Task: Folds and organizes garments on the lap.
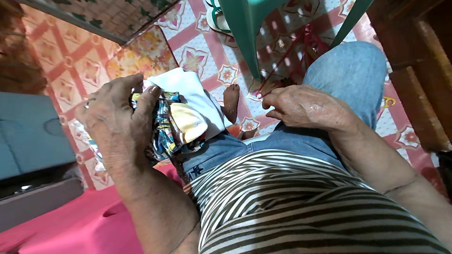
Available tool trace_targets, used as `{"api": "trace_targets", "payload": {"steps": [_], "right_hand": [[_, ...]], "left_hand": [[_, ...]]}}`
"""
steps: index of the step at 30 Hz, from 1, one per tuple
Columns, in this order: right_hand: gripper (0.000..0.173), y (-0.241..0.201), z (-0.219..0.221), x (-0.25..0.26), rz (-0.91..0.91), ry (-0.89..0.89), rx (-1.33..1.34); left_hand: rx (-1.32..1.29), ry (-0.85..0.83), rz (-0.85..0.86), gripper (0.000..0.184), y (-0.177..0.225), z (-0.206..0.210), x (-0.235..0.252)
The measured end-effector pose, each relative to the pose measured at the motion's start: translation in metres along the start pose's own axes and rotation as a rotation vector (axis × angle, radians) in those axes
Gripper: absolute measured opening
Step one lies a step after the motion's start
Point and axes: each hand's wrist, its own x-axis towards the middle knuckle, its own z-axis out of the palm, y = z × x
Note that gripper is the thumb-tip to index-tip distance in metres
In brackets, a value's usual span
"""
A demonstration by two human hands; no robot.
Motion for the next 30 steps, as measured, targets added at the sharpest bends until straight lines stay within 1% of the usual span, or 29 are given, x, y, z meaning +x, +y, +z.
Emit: {"api": "trace_targets", "payload": {"steps": [18,30], "right_hand": [[0.023,-0.0027,-0.0025,-0.0002,0.014,-0.018,-0.001],[0.024,0.0000,-0.0006,-0.0025,-0.022,0.017,0.004]], "left_hand": [[-0.016,0.004,-0.007,0.064,0.0076,-0.0018,-0.0009],[-0.004,-0.004,-0.003,0.067,0.0031,-0.0007,0.0005]]}}
